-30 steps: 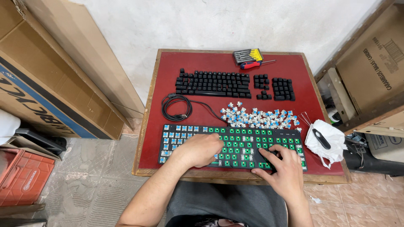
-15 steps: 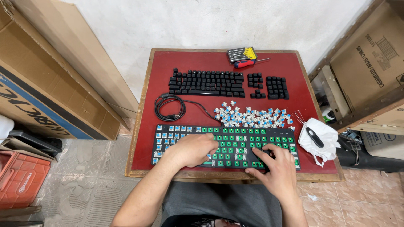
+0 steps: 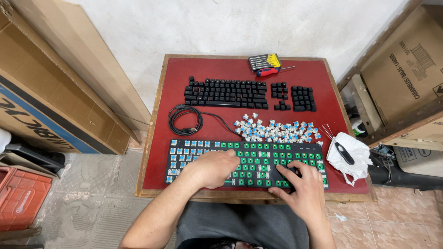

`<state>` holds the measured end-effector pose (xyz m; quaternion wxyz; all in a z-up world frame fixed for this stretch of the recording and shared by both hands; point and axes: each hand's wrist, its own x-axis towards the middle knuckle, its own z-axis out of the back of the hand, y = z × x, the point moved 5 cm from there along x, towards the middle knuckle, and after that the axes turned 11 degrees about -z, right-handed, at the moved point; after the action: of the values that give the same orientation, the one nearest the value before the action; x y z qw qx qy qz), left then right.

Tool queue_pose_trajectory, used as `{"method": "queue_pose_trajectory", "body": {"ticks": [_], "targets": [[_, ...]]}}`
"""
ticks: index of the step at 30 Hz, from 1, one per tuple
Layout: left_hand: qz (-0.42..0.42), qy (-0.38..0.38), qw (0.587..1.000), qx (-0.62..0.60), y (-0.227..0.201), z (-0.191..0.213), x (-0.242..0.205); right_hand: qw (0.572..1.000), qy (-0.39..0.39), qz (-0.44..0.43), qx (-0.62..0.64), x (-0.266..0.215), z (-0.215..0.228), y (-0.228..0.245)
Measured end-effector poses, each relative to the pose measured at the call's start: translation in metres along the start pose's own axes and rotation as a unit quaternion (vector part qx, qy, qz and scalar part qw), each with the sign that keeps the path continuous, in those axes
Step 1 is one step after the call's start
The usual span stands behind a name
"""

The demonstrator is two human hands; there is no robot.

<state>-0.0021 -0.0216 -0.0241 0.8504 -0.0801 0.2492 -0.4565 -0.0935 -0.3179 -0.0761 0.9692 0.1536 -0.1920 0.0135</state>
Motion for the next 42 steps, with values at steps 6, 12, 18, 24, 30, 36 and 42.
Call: {"method": "queue_pose_trajectory", "body": {"ticks": [6, 12, 18, 24, 30, 36, 42], "targets": [[0.002, 0.021, 1.000, -0.013, 0.000, -0.002, 0.003, 1.000, -0.002, 0.001, -0.001, 0.000, 0.002, 0.001], [0.031, 0.038, 0.998, -0.041, -0.003, 0.003, -0.001, 1.000, 0.002, 0.006, -0.006, 0.000, 0.001, 0.002], [0.019, 0.027, 0.999, -0.032, -0.002, -0.011, 0.006, 1.000, 0.004, 0.002, -0.014, -0.002, -0.001, -0.001], [0.009, -0.012, 0.999, -0.037, -0.001, 0.001, -0.004, 1.000, -0.008, 0.011, -0.005, 0.002, -0.001, 0.001], [-0.004, -0.002, 1.000, 0.022, -0.002, -0.010, 0.005, 1.000, -0.009, 0.011, -0.005, 0.000, 0.001, -0.001], [0.023, -0.036, 0.999, 0.000, -0.002, -0.002, -0.002, 1.000, -0.011, 0.017, -0.005, -0.001, -0.001, 0.000], [-0.014, -0.051, 0.999, 0.001, 0.004, 0.020, 0.007, 1.000, -0.010, 0.014, -0.012, 0.000, -0.001, -0.001]]}}
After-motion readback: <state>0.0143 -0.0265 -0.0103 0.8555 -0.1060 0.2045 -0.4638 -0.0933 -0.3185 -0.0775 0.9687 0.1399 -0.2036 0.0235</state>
